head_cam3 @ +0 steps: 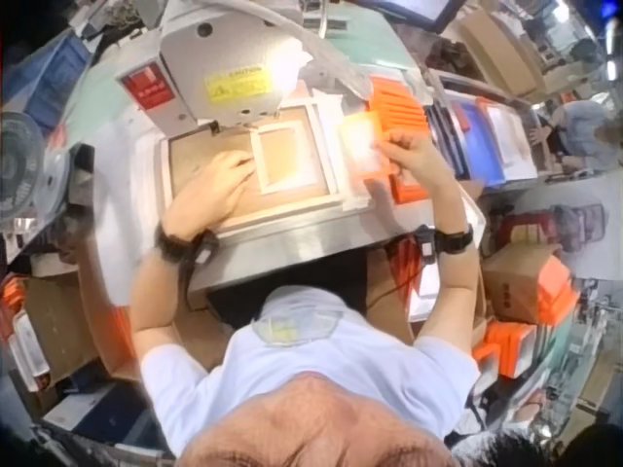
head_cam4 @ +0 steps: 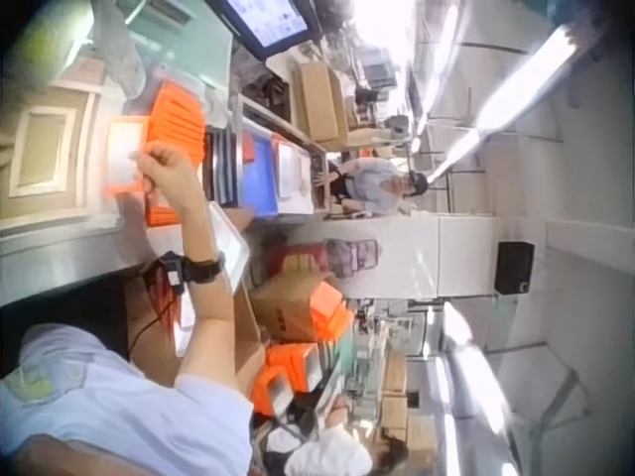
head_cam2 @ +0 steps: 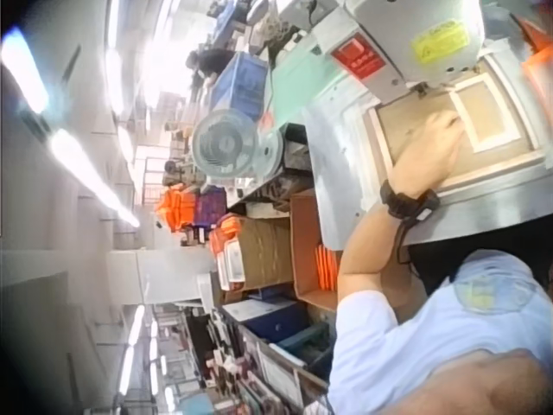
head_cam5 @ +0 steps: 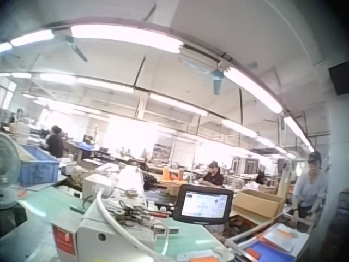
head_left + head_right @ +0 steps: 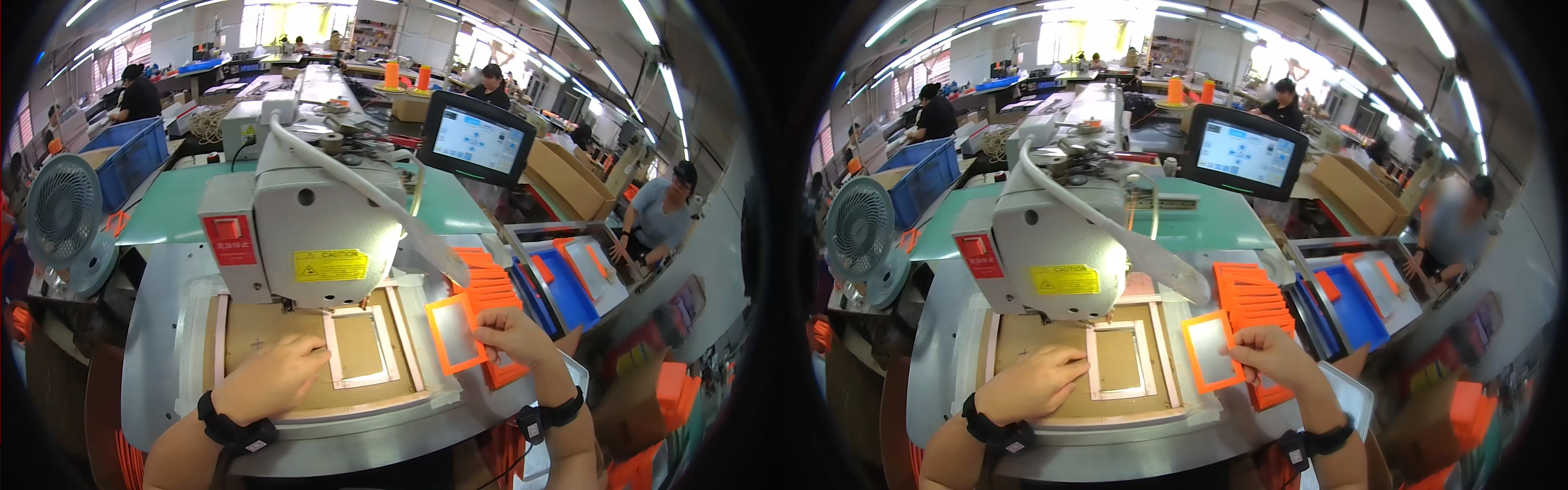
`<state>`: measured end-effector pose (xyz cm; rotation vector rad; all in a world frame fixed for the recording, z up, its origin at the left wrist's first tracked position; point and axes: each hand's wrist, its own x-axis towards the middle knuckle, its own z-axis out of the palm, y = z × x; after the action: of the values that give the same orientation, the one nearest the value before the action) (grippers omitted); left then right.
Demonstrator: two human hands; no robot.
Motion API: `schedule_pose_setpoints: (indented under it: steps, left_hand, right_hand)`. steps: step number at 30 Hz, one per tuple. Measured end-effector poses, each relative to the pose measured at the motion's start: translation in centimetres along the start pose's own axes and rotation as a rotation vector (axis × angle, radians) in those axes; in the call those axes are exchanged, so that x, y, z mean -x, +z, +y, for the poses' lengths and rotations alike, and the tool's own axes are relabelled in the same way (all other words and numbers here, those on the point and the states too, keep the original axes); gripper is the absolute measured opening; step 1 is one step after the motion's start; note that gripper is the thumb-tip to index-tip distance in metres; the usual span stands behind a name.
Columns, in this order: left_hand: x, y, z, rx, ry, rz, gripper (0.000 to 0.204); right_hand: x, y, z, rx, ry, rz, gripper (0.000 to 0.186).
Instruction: Operator is using an automated industrial sewing or heat-pressing machine to assemble orange medical or emergency kit components.
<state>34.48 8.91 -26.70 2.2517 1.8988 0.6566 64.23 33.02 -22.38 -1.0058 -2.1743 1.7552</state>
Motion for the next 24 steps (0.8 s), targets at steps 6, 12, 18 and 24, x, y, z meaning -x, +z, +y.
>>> schedule_pose_setpoints:
  steps: [6,12,18,24]
  left_hand:
    - [-0.4,0.5,-0.2,-0.030,0.040,0.041,0.038]
    - [0.0,0.6,-1.0,0.017,-0.067,-0.036,0.042]
    - [0.0,0.7,-1.0,0.021,-0.070,-0.043,0.044]
    - [-0.3,1.2,-0.7,-0.071,-0.025,0.011,0.052]
  right_hand:
    - [-2.9,5.0,-0.5,-0.021,-0.132,-0.029,0.071]
    - [-6.5,10.1,-1.8,0.278,-0.120,-0.142,0.064]
    - [-7.4,11.2,-2.2,0.677,-0.261,-0.107,0.066]
    - [-8.0,11.3,-1.9,0.859,-0.328,-0.127,0.067]
